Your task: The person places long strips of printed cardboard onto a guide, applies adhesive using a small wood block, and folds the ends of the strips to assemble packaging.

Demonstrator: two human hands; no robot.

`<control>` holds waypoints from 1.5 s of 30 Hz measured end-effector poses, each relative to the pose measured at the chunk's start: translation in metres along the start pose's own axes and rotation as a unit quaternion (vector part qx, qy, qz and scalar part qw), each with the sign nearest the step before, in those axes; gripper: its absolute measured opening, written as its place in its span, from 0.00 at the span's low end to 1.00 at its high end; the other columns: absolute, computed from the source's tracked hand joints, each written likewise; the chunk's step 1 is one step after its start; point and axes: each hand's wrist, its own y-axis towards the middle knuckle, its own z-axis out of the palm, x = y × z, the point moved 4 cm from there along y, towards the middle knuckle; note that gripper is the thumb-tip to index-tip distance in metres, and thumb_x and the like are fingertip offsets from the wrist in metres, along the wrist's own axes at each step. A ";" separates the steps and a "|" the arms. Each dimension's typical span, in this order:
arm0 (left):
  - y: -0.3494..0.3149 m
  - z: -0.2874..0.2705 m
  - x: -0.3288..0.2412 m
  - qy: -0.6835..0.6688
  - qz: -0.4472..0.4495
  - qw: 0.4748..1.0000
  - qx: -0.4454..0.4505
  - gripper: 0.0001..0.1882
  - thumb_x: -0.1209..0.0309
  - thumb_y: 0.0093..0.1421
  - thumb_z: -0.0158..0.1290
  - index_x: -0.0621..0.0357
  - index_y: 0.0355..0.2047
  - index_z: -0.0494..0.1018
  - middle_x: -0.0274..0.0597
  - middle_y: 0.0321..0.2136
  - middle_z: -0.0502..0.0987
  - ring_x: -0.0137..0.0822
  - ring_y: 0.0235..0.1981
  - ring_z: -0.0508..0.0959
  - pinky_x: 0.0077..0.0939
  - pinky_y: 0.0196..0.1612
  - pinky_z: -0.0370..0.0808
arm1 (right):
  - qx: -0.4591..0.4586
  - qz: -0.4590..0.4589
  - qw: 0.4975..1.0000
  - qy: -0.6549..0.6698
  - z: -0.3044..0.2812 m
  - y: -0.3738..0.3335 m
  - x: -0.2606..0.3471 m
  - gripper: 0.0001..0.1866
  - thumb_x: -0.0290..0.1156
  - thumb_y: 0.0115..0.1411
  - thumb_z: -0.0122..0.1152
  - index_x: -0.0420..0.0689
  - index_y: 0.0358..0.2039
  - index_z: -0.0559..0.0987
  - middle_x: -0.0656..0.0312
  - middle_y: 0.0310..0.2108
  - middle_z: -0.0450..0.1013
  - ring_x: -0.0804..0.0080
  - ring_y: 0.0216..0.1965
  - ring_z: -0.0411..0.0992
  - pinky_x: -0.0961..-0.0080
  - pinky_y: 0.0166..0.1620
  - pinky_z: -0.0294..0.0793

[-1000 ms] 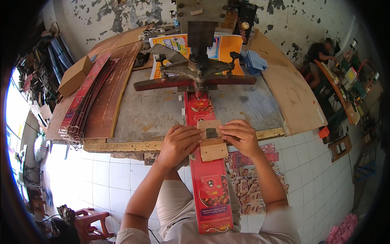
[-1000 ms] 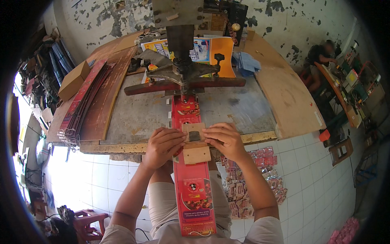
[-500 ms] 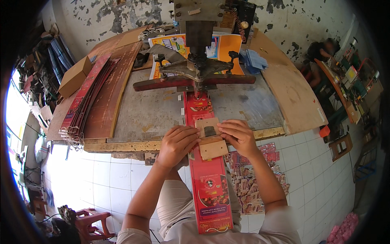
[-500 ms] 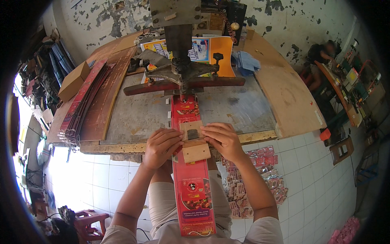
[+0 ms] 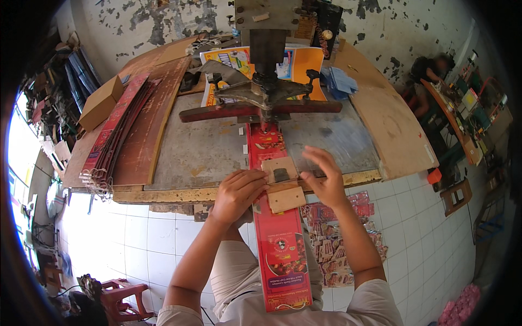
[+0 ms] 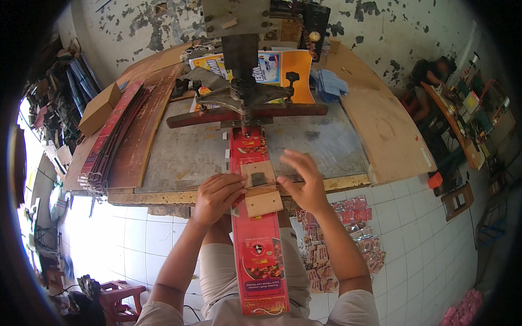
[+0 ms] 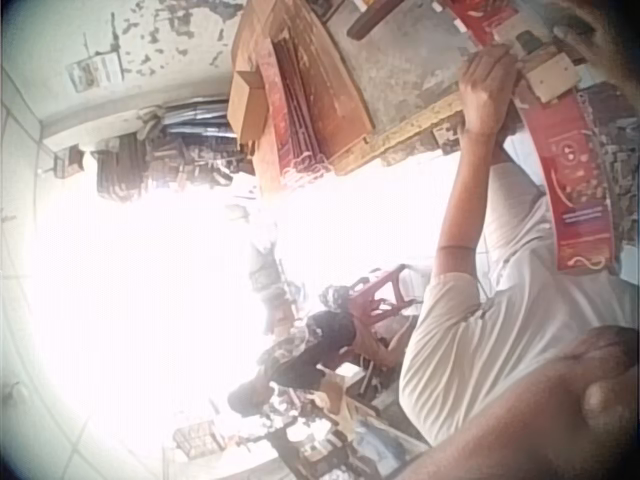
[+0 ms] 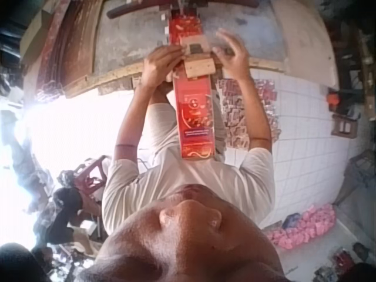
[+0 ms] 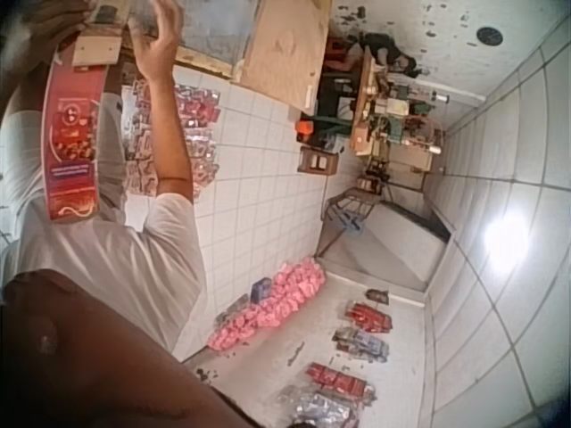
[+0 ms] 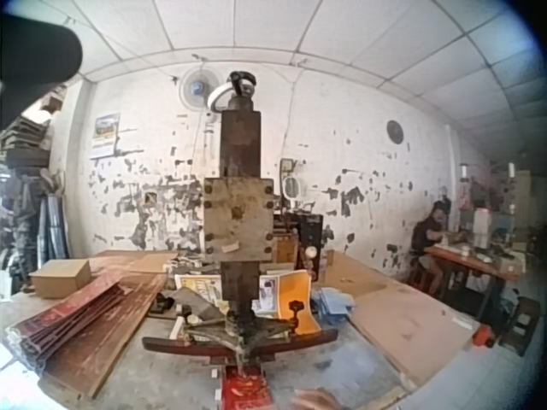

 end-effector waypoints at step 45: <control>-0.004 0.003 0.001 0.000 -0.016 1.000 -0.024 0.13 0.74 0.56 0.74 0.58 0.41 0.87 0.40 0.45 0.90 0.44 0.44 0.90 0.38 0.47 0.86 | 0.080 -0.075 0.994 -0.001 0.010 0.005 -0.013 0.10 0.29 0.70 0.72 0.51 0.50 0.93 0.70 0.58 0.87 0.60 0.64 0.76 0.56 0.69 0.69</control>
